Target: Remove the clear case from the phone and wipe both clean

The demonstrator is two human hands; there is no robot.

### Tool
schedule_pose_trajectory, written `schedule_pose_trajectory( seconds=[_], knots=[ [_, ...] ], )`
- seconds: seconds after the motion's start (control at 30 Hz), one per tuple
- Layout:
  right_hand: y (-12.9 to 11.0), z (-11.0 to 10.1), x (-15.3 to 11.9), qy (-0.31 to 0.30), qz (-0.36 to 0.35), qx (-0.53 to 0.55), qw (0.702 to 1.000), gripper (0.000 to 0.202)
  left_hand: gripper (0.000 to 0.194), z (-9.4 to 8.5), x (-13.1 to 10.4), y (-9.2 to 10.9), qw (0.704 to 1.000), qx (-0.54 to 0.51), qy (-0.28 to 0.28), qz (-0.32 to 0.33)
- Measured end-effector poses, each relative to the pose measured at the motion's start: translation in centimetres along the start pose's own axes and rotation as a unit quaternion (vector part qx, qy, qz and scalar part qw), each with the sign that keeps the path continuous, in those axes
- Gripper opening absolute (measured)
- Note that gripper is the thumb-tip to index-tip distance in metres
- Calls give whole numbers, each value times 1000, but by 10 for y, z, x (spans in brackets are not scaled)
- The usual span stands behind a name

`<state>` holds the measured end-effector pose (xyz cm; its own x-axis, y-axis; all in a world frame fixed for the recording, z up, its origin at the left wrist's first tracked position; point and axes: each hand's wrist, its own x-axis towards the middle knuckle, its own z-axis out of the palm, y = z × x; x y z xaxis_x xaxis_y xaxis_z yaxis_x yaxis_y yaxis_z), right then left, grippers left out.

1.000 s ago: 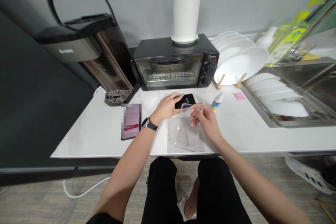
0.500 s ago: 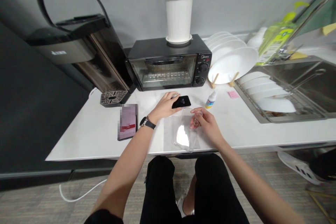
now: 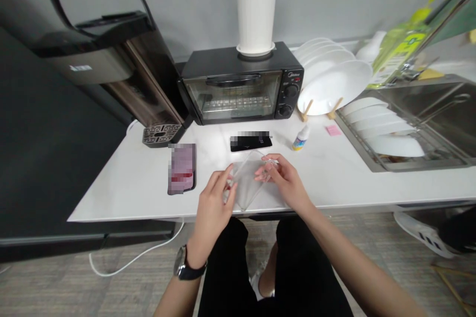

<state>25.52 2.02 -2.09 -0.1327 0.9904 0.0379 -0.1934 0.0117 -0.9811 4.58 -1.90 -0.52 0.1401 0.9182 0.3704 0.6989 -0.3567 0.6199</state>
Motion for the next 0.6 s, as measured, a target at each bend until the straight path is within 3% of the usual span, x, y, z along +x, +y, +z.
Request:
schedule_pose_trajectory(
  seconds=[0.1,0.17,0.23,0.3,0.4,0.5,0.6],
  knots=[
    [0,-2,-1,0,-11,-63,998,39,33,-6,5,-17,997,-67,10,-37],
    [-3,-7,-2,6,-57,-160,985,33,26,-13,6,-24,993,-93,32,-63],
    [-5,-16,-5,10,-126,-314,941,28,23,-20,4,-29,990,-94,62,-80],
    [-6,-30,-8,-5,-177,-457,872,22,23,-26,0,-34,991,-77,70,-86],
    [-9,-56,-16,-13,-197,-558,806,14,23,-26,-2,-39,995,-48,38,-76],
    [-27,-76,-30,56,-203,-565,798,11,23,-11,7,-38,999,-17,3,-44],
    [-57,-76,-44,179,-245,-526,795,6,26,6,20,-30,999,28,-25,-4]
  ],
)
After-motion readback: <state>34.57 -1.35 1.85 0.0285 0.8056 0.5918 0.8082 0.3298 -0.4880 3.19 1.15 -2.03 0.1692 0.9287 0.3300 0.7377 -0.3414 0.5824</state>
